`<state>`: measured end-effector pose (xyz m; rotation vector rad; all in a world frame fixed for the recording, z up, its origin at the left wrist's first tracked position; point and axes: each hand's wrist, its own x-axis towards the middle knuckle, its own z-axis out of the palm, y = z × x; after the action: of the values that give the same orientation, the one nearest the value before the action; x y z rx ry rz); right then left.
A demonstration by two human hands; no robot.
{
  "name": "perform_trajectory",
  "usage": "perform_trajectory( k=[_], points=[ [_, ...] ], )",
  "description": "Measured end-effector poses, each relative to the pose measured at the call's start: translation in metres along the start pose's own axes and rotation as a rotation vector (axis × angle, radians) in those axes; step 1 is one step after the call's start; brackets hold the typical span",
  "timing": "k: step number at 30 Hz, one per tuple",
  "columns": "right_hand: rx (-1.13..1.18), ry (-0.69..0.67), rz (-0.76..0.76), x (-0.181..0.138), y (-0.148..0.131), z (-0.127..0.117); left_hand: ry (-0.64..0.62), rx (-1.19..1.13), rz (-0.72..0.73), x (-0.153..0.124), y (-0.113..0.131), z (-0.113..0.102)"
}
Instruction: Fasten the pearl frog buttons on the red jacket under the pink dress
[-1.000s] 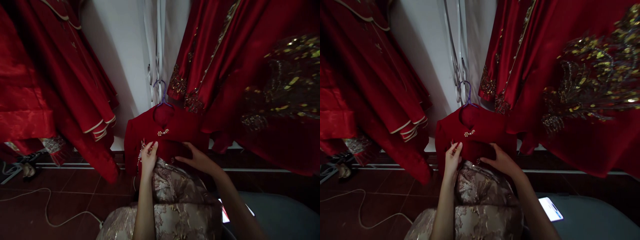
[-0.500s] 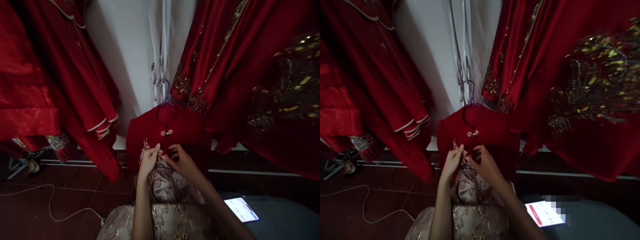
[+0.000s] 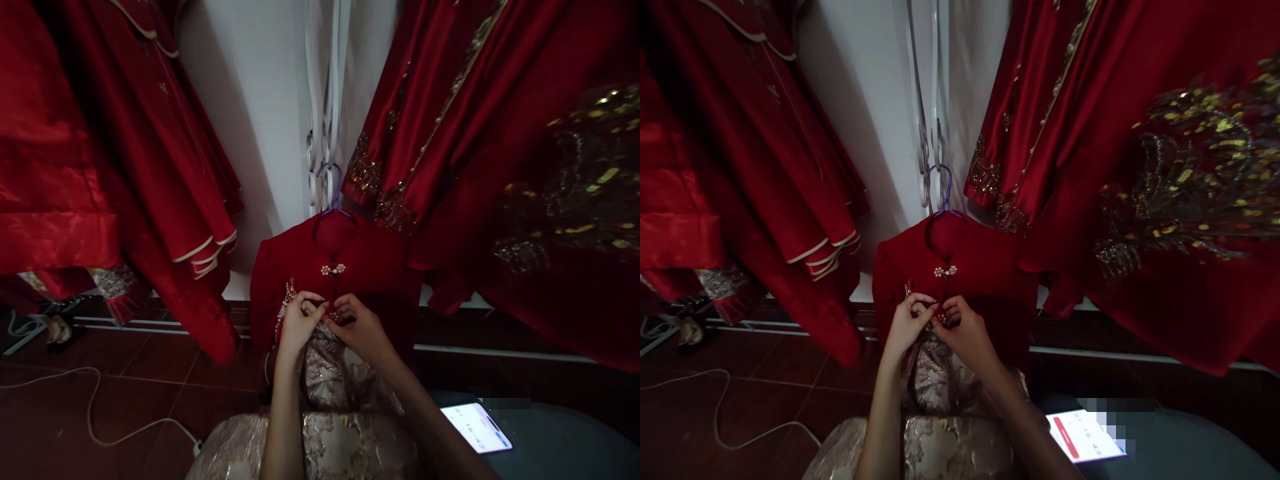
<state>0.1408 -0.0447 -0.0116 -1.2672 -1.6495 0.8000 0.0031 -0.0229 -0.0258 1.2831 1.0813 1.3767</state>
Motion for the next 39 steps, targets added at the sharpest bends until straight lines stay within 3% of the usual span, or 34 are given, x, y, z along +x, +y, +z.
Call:
perform_trajectory(
  k=[3, 6, 10, 12, 17, 22, 28, 32, 39],
  points=[
    [-0.005, -0.055, -0.033, 0.005, 0.000, -0.005, 0.195, 0.047, 0.103, 0.007, -0.012, -0.008],
    [-0.034, -0.194, -0.085, 0.016, 0.003, -0.014, 0.413, 0.037, 0.161, 0.016, -0.029, -0.016],
    [-0.038, -0.398, -0.142, 0.034, 0.014, -0.025, 0.403, -0.058, 0.107, 0.023, -0.044, -0.019],
    [-0.008, -0.435, -0.143, 0.038, 0.020, -0.026, 0.416, -0.069, 0.097, 0.024, -0.047, -0.017],
    [0.099, -0.297, -0.099, 0.034, 0.025, -0.012, 0.419, -0.076, 0.130, 0.025, -0.050, -0.021],
    [0.192, -0.217, -0.079, 0.037, 0.012, 0.003, 0.321, -0.103, 0.147, 0.026, -0.054, -0.027],
    [0.191, -0.137, -0.123, 0.056, 0.002, 0.013, 0.468, -0.242, 0.122, 0.026, -0.049, -0.024],
    [0.112, 0.001, -0.150, 0.069, 0.008, 0.031, 0.472, -0.281, 0.117, 0.024, -0.042, -0.024],
    [0.153, 0.031, -0.115, 0.065, 0.006, 0.056, 0.457, -0.296, 0.095, 0.020, -0.032, -0.022]
  ],
)
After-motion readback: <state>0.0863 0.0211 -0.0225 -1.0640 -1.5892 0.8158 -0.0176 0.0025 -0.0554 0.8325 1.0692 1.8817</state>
